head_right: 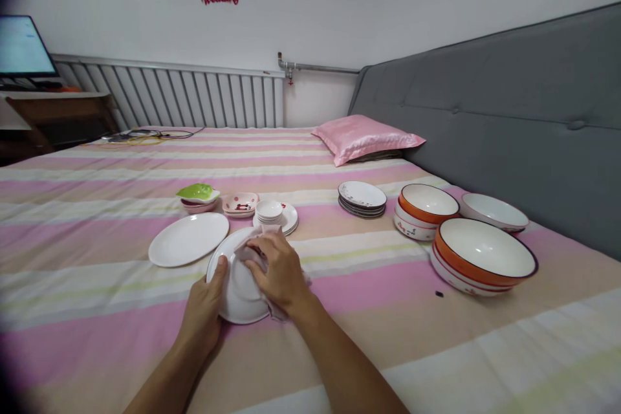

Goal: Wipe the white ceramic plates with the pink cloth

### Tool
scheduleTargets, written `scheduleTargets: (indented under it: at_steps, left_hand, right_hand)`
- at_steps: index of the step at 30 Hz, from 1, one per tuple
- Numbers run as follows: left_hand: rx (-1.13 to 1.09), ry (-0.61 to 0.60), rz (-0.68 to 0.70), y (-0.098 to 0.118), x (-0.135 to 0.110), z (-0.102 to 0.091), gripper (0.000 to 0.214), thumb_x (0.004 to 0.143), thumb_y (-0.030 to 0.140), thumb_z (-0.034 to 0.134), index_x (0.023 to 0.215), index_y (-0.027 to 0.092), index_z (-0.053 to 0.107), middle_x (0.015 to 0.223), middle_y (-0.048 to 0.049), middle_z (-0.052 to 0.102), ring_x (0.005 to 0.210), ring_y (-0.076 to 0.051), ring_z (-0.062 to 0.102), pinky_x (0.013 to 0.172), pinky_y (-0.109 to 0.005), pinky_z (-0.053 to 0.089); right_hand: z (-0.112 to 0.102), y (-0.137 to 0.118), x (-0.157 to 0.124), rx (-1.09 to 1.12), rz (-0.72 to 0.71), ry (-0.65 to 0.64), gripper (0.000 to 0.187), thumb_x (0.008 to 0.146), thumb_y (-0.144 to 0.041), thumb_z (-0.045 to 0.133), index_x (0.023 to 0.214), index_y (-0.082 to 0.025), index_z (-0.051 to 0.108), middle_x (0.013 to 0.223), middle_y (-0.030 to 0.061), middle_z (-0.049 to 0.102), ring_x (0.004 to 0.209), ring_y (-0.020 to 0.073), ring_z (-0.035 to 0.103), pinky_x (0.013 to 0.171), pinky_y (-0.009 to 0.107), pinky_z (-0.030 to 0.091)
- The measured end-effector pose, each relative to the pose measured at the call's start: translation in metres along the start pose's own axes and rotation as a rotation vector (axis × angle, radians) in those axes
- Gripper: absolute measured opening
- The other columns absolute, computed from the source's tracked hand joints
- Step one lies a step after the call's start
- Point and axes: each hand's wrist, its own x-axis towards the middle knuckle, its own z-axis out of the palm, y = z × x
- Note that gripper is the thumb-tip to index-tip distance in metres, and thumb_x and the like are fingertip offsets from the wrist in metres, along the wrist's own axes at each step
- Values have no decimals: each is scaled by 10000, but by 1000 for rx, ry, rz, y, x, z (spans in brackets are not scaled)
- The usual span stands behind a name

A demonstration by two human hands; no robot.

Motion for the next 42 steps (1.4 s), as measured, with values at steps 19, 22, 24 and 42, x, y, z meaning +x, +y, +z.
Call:
scheduleTargets:
  at_steps: [19,22,24,42]
  left_hand:
    - [42,-32,61,-4,4,-5,673,638,644,596,969,61,661,692,-90,679,616,-185,587,546,-269,443]
    - [6,-30,35,-5,5,-4,657,649,614,613,1002,62,652,717,-102,687,637,-187,606,559,-268,456]
    - [7,-22,23,-4,4,-3,633,662,603,610,1001,71,653,729,-101,690,647,-190,614,573,-276,466]
    - [234,-101,216,12,-14,3,557,615,576,645,806,54,689,689,-94,672,621,-208,577,530,-257,450]
  right_hand:
    - [-26,-3,-3,148,89,-562,254,568,-78,583,730,-238,696,670,-59,653,585,100,552,517,166,390]
    - [-33,9,-5,129,158,-600,263,529,-80,594,698,-250,702,606,-67,621,533,96,541,454,154,354]
    - [-37,15,-6,74,206,-597,266,505,-75,602,672,-257,702,580,-69,600,516,97,534,437,155,333]
    - [-38,19,13,207,270,83,189,698,-166,549,840,-169,675,820,31,668,598,103,529,549,211,431]
